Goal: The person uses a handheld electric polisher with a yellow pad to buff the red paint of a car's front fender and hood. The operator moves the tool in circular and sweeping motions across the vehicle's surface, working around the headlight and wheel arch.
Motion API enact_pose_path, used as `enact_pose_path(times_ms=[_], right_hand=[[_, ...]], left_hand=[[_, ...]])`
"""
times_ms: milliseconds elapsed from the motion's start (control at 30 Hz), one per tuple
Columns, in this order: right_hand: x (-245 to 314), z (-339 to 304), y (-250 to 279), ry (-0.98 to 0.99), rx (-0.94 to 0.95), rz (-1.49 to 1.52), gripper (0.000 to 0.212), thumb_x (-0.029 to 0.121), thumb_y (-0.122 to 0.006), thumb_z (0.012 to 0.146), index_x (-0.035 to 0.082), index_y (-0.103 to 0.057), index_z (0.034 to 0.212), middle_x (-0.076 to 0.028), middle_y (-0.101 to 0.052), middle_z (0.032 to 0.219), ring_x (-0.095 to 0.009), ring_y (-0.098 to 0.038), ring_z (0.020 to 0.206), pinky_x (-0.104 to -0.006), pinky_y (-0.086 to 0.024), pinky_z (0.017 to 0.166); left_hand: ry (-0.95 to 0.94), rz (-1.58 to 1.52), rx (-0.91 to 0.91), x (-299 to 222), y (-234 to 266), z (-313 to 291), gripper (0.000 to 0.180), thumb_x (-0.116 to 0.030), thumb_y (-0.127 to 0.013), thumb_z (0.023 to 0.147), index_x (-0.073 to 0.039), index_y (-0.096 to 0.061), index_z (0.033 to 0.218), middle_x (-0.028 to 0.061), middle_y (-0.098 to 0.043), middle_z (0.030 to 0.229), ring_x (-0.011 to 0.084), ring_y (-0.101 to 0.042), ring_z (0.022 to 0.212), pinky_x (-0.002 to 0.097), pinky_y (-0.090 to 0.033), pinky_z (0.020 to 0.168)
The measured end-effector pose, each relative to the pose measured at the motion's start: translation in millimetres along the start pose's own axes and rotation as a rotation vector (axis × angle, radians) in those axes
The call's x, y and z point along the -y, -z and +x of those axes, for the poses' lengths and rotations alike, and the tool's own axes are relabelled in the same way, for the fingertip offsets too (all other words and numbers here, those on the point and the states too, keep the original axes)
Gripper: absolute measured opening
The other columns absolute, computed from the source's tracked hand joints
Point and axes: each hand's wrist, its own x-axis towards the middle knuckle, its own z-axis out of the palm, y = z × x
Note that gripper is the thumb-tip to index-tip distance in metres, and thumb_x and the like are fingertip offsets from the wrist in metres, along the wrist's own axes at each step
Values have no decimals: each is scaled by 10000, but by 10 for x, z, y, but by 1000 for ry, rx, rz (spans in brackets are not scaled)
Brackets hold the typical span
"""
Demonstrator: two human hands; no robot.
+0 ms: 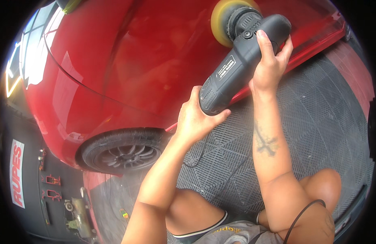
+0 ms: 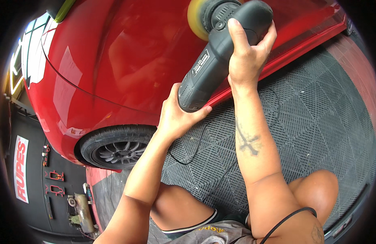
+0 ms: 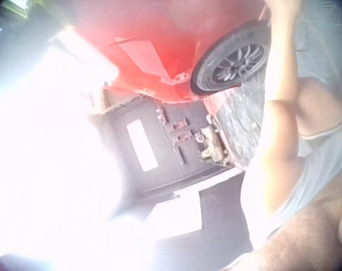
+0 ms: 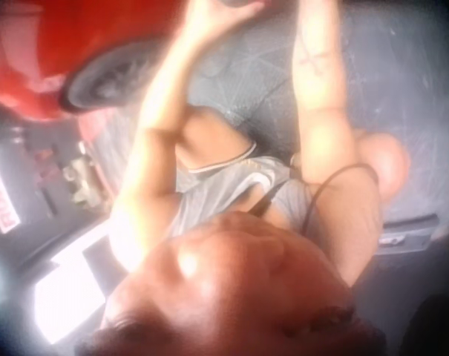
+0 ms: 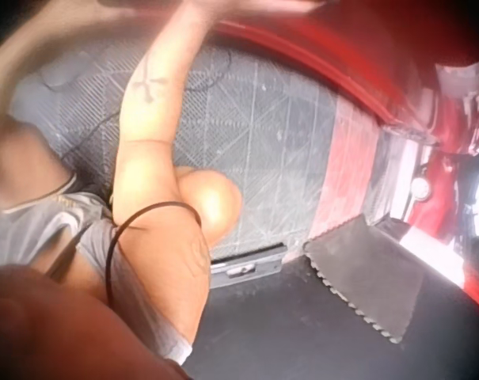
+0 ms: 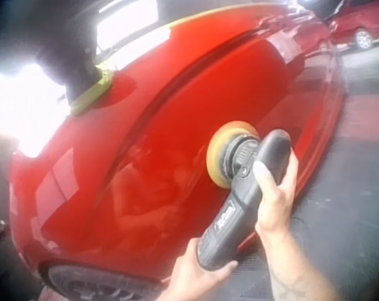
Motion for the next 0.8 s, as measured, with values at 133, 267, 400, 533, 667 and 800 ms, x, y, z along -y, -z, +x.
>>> enact_pose_path(times_ms=[133,267,400,533,667,800], right_hand=[[64,-365,-295,48,70,-98,954,180,-900,901,-63,-329,1627,-159,-632,1345,-228,-657,1215,-384,-550,1071],[-92,-1078,-524,89,179,-186,1072,193,-919,859,-58,-260,1667,-196,-588,1401,-269,-643,1257,-441,-545,1093],[-422,-1920,-746,119,254,-280,1139,234,-933,792,-52,-271,1674,-231,-496,1425,-357,-581,1269,-514,-506,1089],[-274,-2316,-1139,207,365,-331,1157,269,-976,728,-51,-340,1641,-271,-484,1431,-430,-542,1222,-566,-472,1044],[-228,-2331,-1321,270,545,-322,1251,333,-1014,705,61,-326,1714,-289,-502,1462,-462,-530,1264,-587,-473,1081],[-325,-1989,-862,445,482,-411,1242,347,-1012,744,56,-321,1734,-319,-433,1606,-503,-501,1393,-600,-458,1150]], left_hand=[[-11,-81,-76,247,41,-213,819,-327,-990,789,-14,-502,1367,259,-794,1170,366,-804,1096,465,-621,976],[-17,-190,-160,1097,60,-595,804,-310,-1016,757,-44,-520,1331,159,-788,1179,253,-770,1101,423,-611,993],[20,-430,-208,1935,299,-1099,949,-392,-1027,725,-29,-507,1430,173,-745,1308,248,-726,1205,437,-578,1058],[99,-257,-133,2508,464,-1439,999,-430,-1025,757,-6,-551,1526,188,-687,1424,298,-680,1289,478,-534,1117],[113,-383,-180,2170,319,-1219,947,-442,-1022,770,-10,-589,1493,181,-670,1449,293,-665,1310,472,-523,1130],[33,-517,-111,1883,148,-983,988,-432,-1025,775,-23,-546,1537,157,-643,1466,270,-630,1355,464,-492,1169]])
